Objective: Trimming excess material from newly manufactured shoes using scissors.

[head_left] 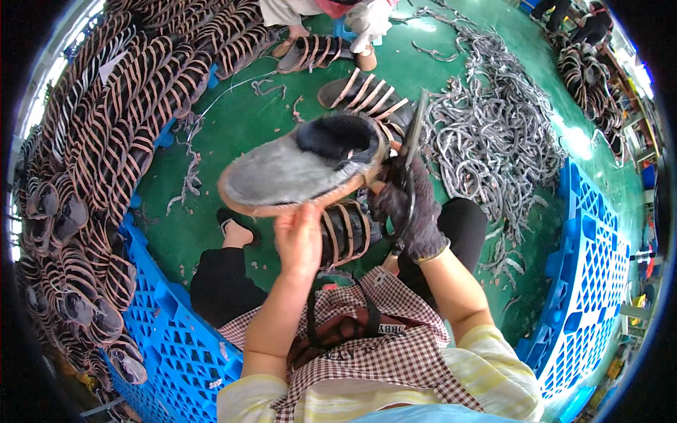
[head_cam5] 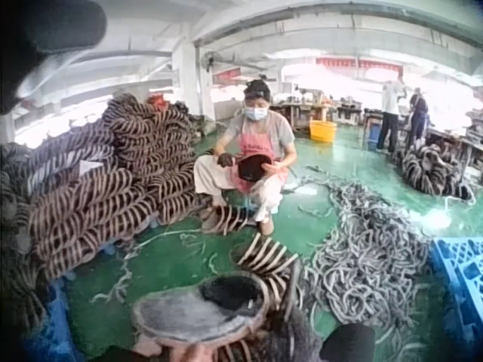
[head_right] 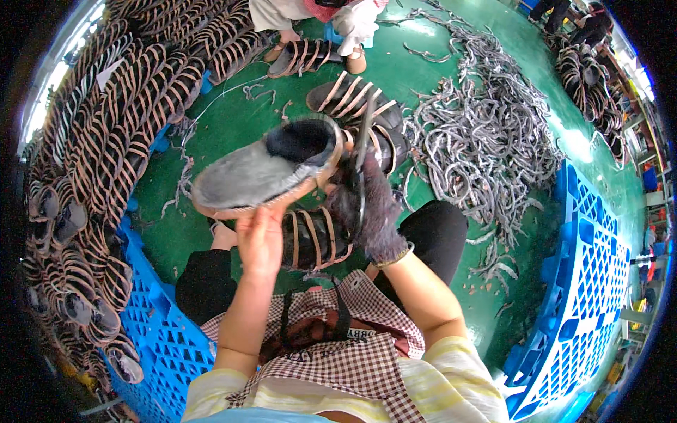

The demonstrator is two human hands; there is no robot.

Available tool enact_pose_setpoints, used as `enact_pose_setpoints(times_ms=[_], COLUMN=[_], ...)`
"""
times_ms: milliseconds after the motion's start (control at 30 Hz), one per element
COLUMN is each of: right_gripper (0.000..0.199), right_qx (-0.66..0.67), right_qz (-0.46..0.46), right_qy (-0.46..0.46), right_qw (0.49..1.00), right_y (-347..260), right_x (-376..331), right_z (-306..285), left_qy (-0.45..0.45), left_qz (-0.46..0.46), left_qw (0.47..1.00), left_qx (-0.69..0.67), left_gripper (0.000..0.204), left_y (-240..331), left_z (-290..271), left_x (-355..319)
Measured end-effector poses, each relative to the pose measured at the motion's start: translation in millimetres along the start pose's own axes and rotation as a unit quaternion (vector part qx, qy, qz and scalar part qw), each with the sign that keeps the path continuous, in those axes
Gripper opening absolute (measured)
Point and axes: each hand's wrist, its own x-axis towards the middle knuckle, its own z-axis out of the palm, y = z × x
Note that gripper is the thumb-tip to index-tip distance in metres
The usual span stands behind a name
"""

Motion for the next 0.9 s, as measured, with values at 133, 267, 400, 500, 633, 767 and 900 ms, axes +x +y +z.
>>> enact_pose_setpoints(times_ms=[133,267,400,500,633,767,900], right_gripper=[0.047,0.044,0.039,0.035,0.035,0.036,0.043], right_qx=[-0.273,-0.338,-0.328,-0.328,-0.327,-0.286,-0.302], right_qz=[-0.166,-0.201,-0.120,-0.142,-0.129,-0.035,-0.182], right_qy=[-0.105,-0.117,-0.149,-0.152,-0.183,-0.289,-0.270], right_qw=[0.942,0.912,0.925,0.922,0.918,0.913,0.896], right_y=[-11,-16,-11,-16,-30,-36,-20], right_x=[-13,-18,-21,-18,-16,-14,0], right_z=[-21,-20,-17,-16,-17,-23,-35], left_qy=[0.005,-0.014,-0.030,-0.050,0.002,-0.002,0.011], left_qz=[0.046,0.060,0.080,0.099,0.094,0.075,0.011], left_qw=[0.996,0.996,0.995,0.990,0.994,0.994,0.997], left_qx=[0.075,0.069,0.056,0.088,0.064,0.081,0.077], left_gripper=[0.013,0.023,0.030,0.030,0.022,0.024,0.029], left_y=[26,33,43,43,48,57,68], left_z=[-18,-28,-25,-35,-26,-44,-43], left_x=[5,-9,-11,-10,-11,-6,2])
